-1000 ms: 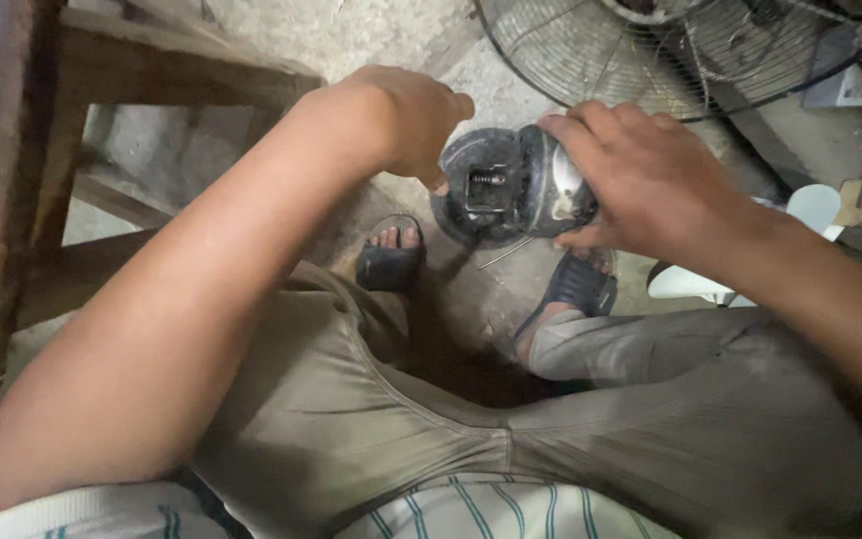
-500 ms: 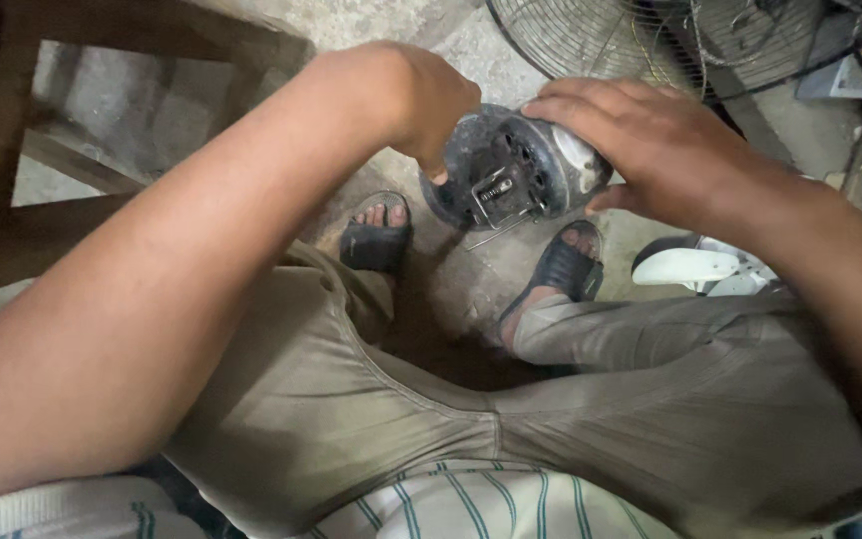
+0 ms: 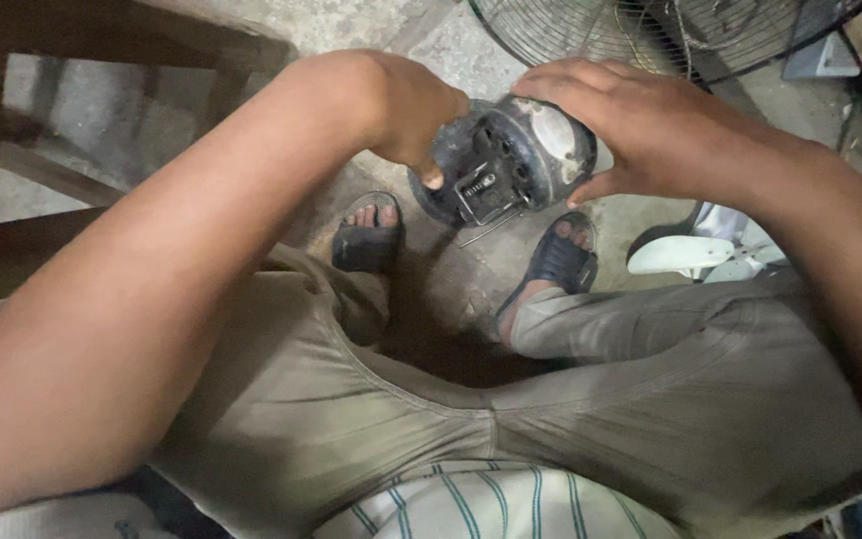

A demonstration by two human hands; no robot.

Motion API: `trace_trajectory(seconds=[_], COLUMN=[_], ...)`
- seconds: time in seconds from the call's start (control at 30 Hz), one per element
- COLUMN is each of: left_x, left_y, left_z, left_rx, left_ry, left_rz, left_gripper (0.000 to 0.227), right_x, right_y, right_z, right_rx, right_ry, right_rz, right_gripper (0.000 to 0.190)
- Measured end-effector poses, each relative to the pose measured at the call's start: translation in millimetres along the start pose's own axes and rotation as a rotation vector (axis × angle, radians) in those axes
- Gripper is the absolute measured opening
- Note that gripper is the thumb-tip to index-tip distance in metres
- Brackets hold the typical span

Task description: The person sits on the floor and uses a screwdriver to disassemble a fan motor housing. They remove screws, separate the casing, and handle the internal components and fan cage.

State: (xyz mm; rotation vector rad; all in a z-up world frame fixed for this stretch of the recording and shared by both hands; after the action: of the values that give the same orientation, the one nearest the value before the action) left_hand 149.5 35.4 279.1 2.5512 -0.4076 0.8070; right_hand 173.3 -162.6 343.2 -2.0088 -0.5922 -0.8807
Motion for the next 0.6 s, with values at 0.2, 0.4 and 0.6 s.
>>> trace_trajectory(seconds=[0.2,0.4,0.6], left_x=[-2.6,-5.1,-1.2], left_y=[-2.2,-1.5,1.8], left_z=[5.4,8.7,4.3], left_rx=[-0.093,-0.111,-0.062], left_ry=[-0.021,0.000,0.014], left_rz=[-0.017,0.007,0.064], left_gripper=[0.080,0.082,0.072], right_x=[0.9,-1.5,2.0], right_y=[-2.8,-0.3,-7.6], right_z=[0.9,1.6,-1.7], right_rx=[-0.018,-0.055,-0.016], right_ry=[0.004,0.001,0.024], right_rz=[0.009,0.031,0.079], right_gripper=[0.103,0.103,0.102])
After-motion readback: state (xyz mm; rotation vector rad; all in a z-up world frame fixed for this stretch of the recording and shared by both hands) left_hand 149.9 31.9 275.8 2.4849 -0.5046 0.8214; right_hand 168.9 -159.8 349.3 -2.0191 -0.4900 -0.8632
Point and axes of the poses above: each hand's wrist, its own z-axis towards the middle knuckle, its own x-axis out of the back of the hand, y = z × x, the point moved 3 cm from there along z, towards the middle knuckle, and after that the axes turned 4 degrees about z, right-handed, at the moved point
